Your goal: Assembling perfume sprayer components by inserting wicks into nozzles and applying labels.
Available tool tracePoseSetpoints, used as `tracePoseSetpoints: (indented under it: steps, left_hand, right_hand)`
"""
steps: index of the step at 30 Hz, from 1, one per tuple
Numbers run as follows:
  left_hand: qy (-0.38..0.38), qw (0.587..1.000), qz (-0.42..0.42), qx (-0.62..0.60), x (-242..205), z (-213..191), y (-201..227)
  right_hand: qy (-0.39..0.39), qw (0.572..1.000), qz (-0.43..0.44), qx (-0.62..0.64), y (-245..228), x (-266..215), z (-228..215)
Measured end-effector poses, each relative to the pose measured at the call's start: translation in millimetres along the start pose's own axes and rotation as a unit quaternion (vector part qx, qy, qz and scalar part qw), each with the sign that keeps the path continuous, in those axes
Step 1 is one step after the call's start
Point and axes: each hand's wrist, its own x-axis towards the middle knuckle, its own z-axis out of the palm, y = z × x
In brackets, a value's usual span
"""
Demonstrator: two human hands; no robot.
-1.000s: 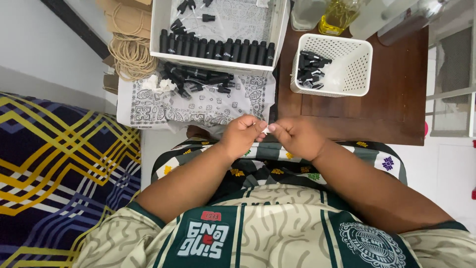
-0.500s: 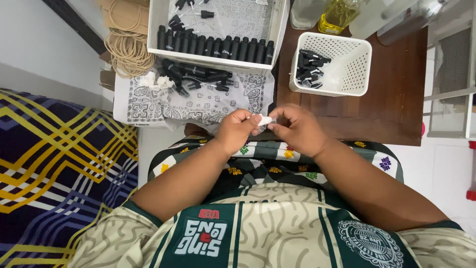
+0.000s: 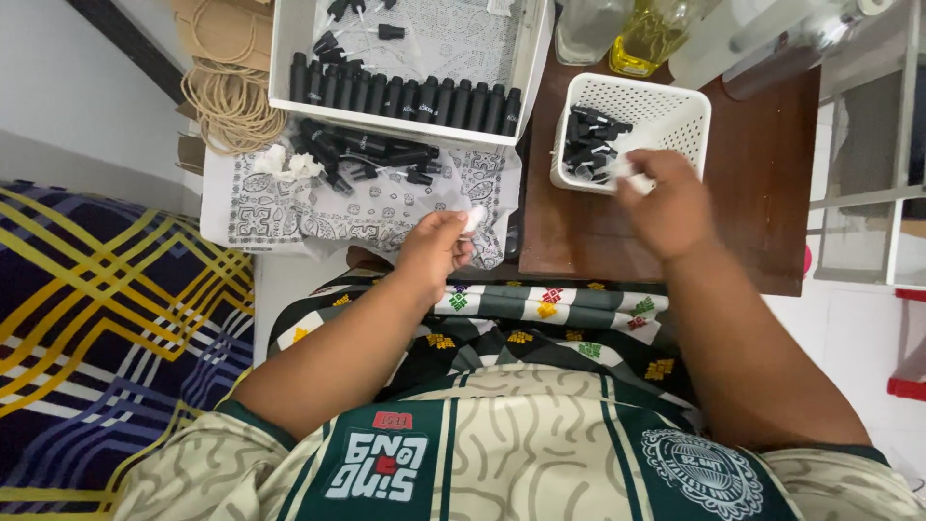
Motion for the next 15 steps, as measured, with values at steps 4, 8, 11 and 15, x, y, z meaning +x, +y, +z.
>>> tracePoseSetpoints:
  steps: [4, 8, 11, 15]
  left_hand:
    - [0.039, 0.999, -0.032, -0.012, 12.3, -0.7, -2.9]
    - [0.065, 0.996, -0.050, -0.029, 13.0, 4.0, 4.7]
    - [0.081, 0.995, -0.042, -0.026, 38.5, 3.9, -11.7]
    - [0.110, 0.993, -0.003, -0.040, 70.5, -8.9, -10.2]
  right_hand:
    - [0.049, 0.980, -0.004, -0.190, 42.3, 16.5, -22.3]
    - [0.018, 0.963, 0.034, -0.267, 67.0, 28.3, -10.2]
    - [0.020, 0.967, 0.020, -0.252, 66.1, 20.8, -3.2]
    - [0.148, 0.944, -0.071, -0.287, 67.5, 15.9, -3.9]
